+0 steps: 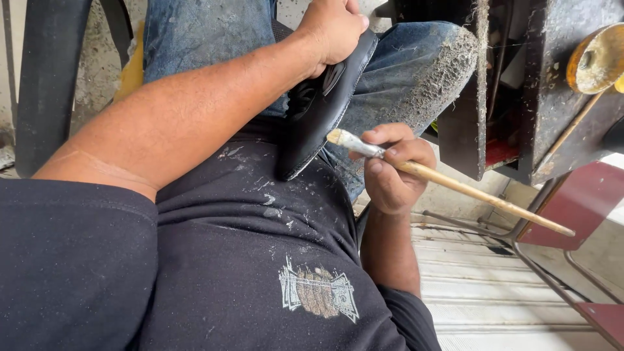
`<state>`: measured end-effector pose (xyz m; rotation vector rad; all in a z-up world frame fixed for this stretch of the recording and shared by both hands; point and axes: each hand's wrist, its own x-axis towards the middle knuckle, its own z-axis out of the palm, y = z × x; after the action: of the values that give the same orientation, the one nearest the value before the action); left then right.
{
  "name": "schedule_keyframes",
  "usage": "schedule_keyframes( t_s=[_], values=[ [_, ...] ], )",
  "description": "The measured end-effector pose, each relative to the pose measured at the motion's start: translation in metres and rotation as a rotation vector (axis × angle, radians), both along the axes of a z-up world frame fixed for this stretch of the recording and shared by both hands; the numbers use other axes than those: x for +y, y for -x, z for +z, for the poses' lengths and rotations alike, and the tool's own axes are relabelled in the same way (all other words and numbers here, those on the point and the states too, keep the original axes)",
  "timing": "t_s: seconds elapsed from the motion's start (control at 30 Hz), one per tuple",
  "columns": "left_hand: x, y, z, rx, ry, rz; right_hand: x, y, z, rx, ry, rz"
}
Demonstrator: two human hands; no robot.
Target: Applying adhesive to the soles of shoes using a brush at a repair bench
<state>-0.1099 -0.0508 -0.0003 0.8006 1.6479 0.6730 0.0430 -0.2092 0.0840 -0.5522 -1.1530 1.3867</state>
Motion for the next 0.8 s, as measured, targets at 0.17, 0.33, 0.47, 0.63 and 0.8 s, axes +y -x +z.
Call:
schedule_keyframes(
  t_s=[0.17, 0.33, 0.47, 0.63, 0.8],
  values=[
    [-0.001, 0.0, 0.003, -0.135, 0.018, 0.054, 0.013, 0.005, -0.01, 0.011, 0.029, -0.088],
    [0.001, -0.003, -0.012, 0.032, -0.06, -0.015, 0.004, 0.005, 0.008, -0.236, -0.181, -0.047],
    [-0.002, -0.003, 0.002, -0.107, -0.016, 0.047, 0.021, 0.005, -0.001, -0.1, -0.074, -0.181],
    [0.005, -0.001, -0.03, 0.003, -0.157, -0.117, 0.002, 0.009, 0.039, -0.456, -0.24, 0.134],
    [-0.016, 0.03, 0.005, -0.513, -0.054, -0.295, 0.048, -0.085, 0.058, -0.666, -0.219, -0.409]
  ],
)
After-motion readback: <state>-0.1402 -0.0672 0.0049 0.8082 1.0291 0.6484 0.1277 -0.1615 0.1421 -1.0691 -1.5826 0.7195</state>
